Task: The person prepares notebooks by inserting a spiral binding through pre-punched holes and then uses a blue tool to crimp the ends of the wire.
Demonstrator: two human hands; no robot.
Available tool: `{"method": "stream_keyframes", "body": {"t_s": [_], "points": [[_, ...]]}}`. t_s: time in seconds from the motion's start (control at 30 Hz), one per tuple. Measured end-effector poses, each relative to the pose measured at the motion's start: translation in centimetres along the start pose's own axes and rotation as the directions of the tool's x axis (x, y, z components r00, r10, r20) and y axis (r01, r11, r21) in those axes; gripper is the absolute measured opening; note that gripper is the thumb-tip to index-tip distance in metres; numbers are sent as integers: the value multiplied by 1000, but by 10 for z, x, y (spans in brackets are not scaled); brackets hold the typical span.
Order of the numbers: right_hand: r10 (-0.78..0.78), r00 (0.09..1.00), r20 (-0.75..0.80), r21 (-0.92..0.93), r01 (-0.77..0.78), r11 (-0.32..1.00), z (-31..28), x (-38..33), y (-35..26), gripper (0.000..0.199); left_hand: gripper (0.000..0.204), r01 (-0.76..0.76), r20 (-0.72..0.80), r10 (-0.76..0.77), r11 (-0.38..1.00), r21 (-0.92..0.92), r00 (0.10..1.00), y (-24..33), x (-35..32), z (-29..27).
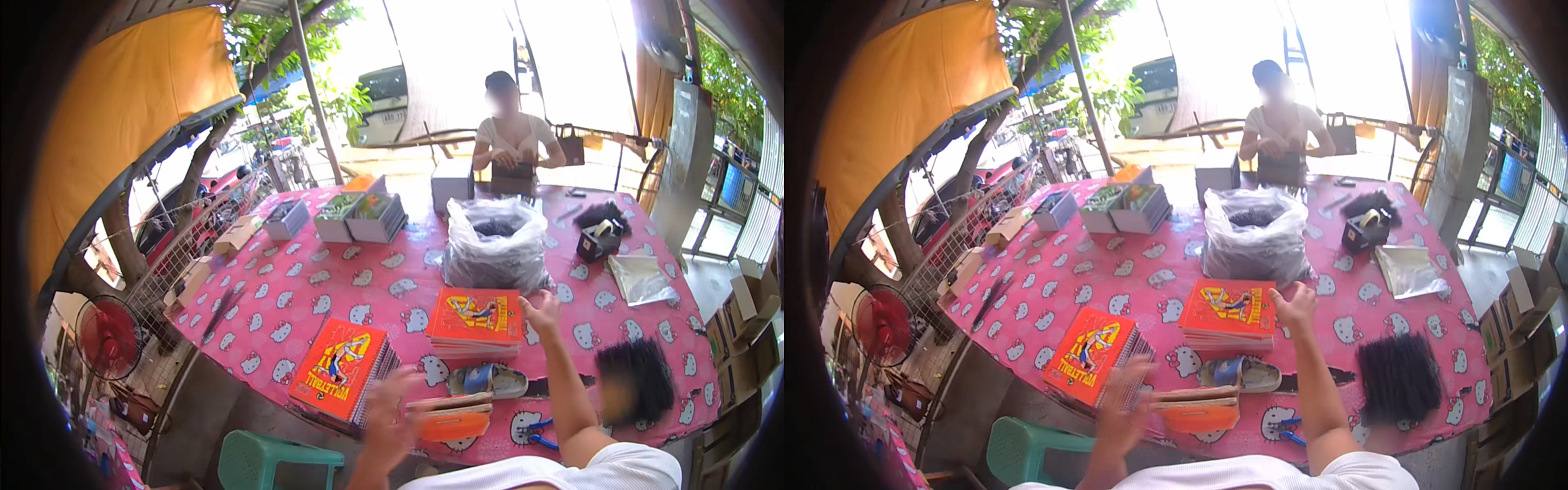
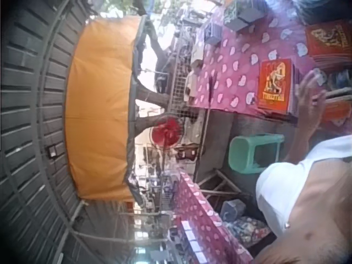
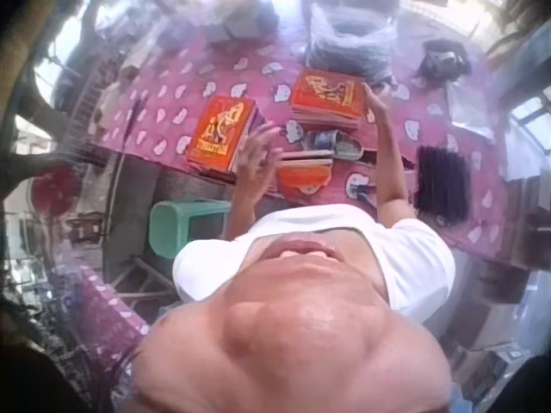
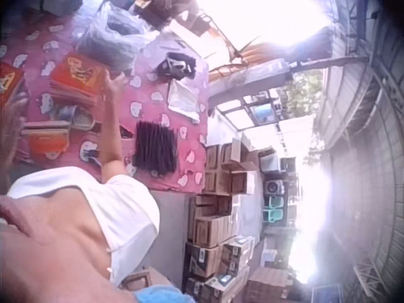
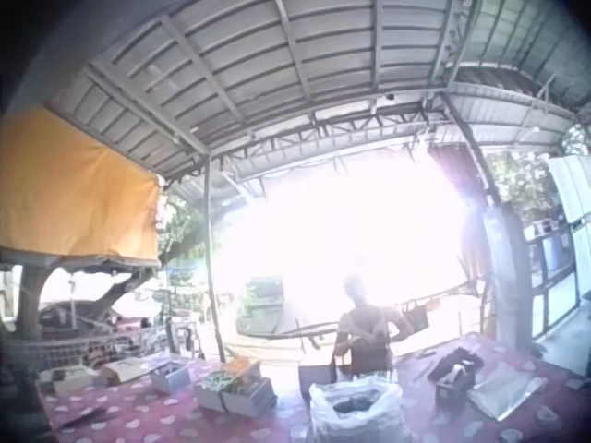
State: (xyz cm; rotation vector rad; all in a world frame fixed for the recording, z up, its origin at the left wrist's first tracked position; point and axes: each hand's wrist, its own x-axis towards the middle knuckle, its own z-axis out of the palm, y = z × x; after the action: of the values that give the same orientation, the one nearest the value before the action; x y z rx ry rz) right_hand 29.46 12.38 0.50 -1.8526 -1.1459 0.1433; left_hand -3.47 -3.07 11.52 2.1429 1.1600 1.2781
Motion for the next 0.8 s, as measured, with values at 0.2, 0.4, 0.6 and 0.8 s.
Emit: {"method": "stream_keyframes", "body": {"t_s": [0.2,0.4,0.6,0.8], "points": [[107,920,378,279,-223,934,29,-18,55,32,42,-141,459,-119,860,491,880,-47,-41,109],[286,898,334,171,-356,919,-10,-12,21,27,54,-63,500,-25,985,159,866,-45,-13,88],[-142,980,140,493,55,868,-82,-79,-39,18,67,365,91,-362,828,-427,928,-46,7,78],[-519,800,302,584,275,764,-97,-149,-3,29,13,182,62,-173,886,-426,983,-37,9,47]]}}
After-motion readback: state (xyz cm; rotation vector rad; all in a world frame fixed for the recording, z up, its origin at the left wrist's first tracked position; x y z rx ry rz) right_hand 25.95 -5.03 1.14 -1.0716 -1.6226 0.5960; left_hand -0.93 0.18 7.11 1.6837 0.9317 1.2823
